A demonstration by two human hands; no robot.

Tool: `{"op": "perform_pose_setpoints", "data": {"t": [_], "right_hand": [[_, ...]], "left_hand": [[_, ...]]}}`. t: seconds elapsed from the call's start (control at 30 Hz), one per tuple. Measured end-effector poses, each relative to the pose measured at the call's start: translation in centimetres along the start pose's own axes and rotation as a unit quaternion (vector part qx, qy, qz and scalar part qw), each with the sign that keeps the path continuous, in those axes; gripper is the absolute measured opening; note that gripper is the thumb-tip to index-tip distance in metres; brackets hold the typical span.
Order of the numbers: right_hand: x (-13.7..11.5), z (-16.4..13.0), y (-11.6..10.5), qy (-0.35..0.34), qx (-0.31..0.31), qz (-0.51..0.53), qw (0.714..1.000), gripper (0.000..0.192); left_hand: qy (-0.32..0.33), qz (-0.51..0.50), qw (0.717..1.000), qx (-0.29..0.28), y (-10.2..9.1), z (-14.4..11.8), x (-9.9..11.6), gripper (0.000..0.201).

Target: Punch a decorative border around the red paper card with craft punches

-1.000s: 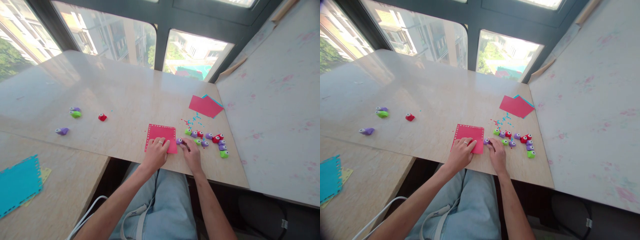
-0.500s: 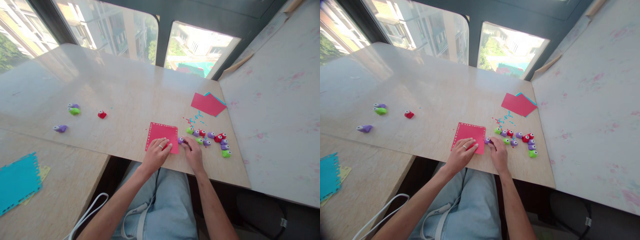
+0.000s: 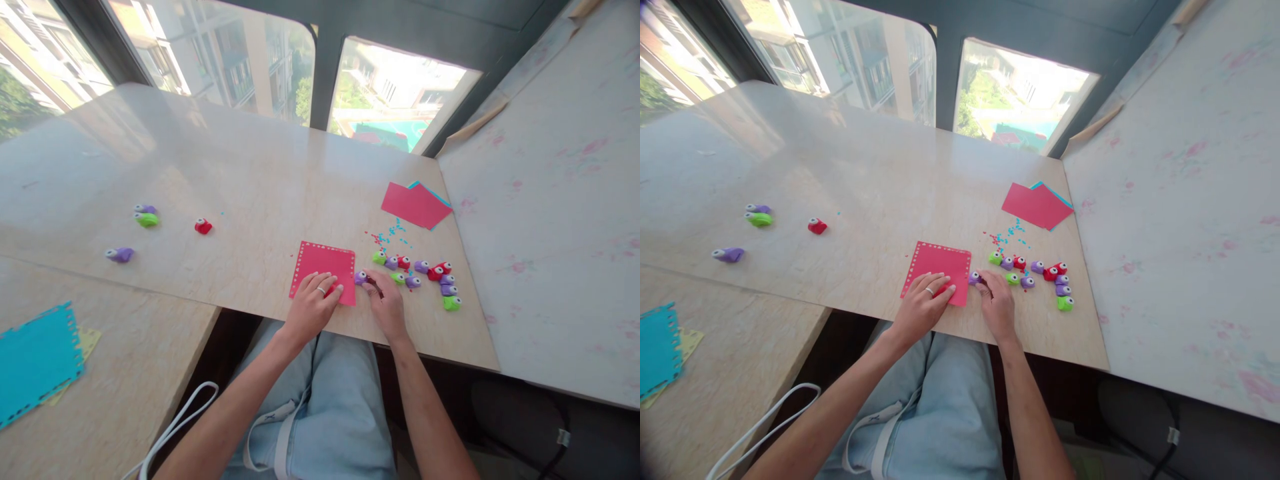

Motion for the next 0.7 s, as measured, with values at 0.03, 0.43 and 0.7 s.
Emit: {"op": "perform_pose_setpoints", "data": {"t": [0.03, 0.43, 0.7], "right_hand": [[-0.02, 0.0, -0.01, 0.0, 0.0, 0.0, 1.0, 0.027], [-0.26, -0.06, -0.13, 0.0, -0.006, -0.001, 1.0, 0.027], [-0.26, -0.07, -0.15, 0.001, -0.002, -0.004, 1.0, 0.027]], "left_hand": [[0.001, 0.001, 1.0, 0.0, -0.01, 0.02, 0.02, 0.019], [-0.008, -0.011, 1.0, 0.004, -0.07, 0.08, -0.02, 0.018], [-0.009, -0.016, 1.0, 0.004, -0.01, 0.07, -0.03, 0.019]]}}
Point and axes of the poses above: each hand's wrist, its own z-axis towards the middle knuckle, its own y-axis out of the palm, x = y × z, the point moved 3 cm from there along z, towards the middle knuckle, and after that the axes turned 14 degrees about y, right-handed, at the moved point
